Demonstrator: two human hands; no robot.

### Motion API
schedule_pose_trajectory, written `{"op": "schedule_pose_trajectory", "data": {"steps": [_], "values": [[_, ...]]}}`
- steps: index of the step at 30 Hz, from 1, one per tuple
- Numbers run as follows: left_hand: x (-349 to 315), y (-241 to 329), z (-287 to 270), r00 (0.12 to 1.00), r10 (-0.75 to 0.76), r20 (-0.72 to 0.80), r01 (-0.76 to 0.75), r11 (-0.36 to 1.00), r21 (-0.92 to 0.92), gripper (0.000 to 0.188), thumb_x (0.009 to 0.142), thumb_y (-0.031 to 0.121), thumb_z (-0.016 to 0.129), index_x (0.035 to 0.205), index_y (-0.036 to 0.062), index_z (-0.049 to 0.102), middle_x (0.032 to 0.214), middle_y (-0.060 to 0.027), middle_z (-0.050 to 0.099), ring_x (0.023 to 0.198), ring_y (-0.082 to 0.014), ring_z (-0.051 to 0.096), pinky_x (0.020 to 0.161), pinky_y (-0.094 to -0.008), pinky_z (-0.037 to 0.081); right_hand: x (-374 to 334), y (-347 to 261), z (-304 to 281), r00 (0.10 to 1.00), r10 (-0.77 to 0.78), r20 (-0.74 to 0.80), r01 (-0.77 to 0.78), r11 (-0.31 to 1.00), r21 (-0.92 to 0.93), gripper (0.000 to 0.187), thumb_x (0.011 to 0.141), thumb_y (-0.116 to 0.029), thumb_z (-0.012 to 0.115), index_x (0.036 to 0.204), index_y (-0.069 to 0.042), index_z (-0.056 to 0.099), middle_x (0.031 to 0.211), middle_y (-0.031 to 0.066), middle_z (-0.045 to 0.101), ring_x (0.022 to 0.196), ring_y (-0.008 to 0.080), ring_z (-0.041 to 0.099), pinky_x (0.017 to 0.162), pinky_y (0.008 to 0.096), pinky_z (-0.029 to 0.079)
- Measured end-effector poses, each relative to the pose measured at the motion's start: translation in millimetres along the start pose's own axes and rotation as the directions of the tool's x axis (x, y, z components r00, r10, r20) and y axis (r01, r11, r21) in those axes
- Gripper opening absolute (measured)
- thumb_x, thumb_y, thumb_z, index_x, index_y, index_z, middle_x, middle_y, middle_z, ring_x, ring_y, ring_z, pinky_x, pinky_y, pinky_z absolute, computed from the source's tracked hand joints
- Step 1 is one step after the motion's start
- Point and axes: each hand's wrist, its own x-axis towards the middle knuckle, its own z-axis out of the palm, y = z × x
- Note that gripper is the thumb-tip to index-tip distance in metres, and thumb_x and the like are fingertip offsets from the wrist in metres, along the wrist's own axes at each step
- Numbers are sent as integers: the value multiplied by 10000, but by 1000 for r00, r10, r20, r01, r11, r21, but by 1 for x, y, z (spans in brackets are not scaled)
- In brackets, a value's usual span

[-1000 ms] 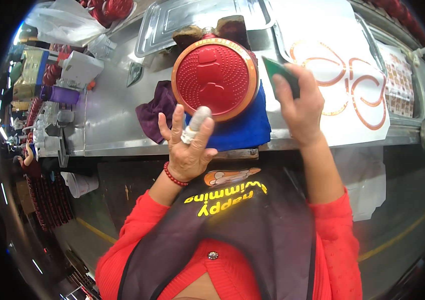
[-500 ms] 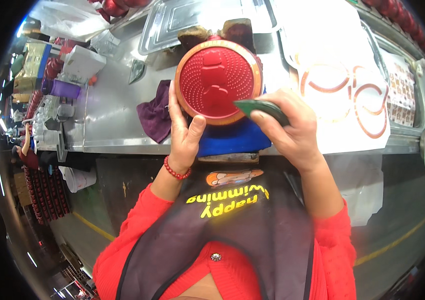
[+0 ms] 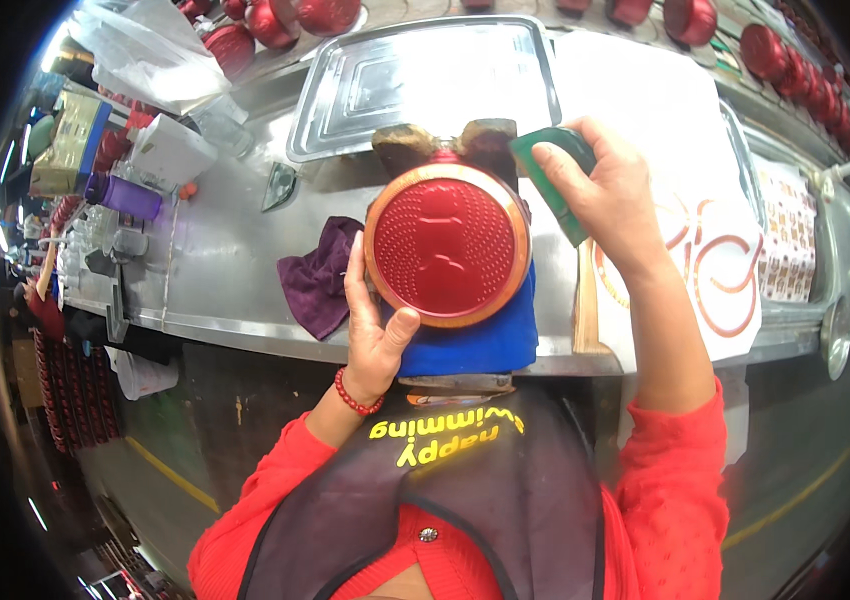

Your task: The person applies gold stickers to a red spherical ornament mounted in a blue holder, then wipes the surface with a green sponge and a purple cloth. The person repeats this process on multiple ornaments, placing finished items aside.

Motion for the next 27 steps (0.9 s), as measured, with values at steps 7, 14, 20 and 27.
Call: {"op": "schedule_pose_trajectory", "data": {"steps": [7, 14, 20, 27], "values": [[-1, -4, -2, 1000, 0, 0, 0, 1000, -18, 930, 992, 337, 690, 1616, -14, 98, 1604, -222, 316, 1475, -320, 350, 1217, -425, 268, 40, -30, 20, 925, -354, 136, 372, 916, -148, 262, 937, -246, 716, 1003, 6, 686, 769, 75, 706, 697, 126, 658, 634, 289, 527], [-2, -10, -13, 999, 40, -8, -40, 999, -30, 811, 1079, 420, 498, 1600, -84, 135, 1640, -252, 258, 1527, -308, 263, 1239, -397, 195, -8, -64, 17, 831, -457, 316, 556, 663, -501, 135, 840, -75, 764, 944, -38, 686, 780, 107, 669, 715, 233, 650, 683, 339, 517], [-3, -14, -15, 997, 53, -61, -60, 992, -109, 826, 1104, 533, 283, 1550, -160, 237, 1583, -284, 371, 1510, -316, 317, 1234, -374, 210, -71, -63, 41, 575, -455, 680, 791, 522, -319, 262, 707, -120, 819, 853, -95, 603, 761, 47, 564, 745, 242, 620, 773, 398, 432], [-11, -14, -17, 997, 34, -67, -38, 998, -57, 802, 1093, 551, 317, 1547, -110, 315, 1576, -272, 391, 1489, -377, 349, 1225, -414, 224, -11, -88, 87, 543, -530, 651, 833, 435, -340, 219, 795, -161, 739, 796, -11, 580, 729, 158, 637, 734, 390, 659, 724, 463, 530]]}}
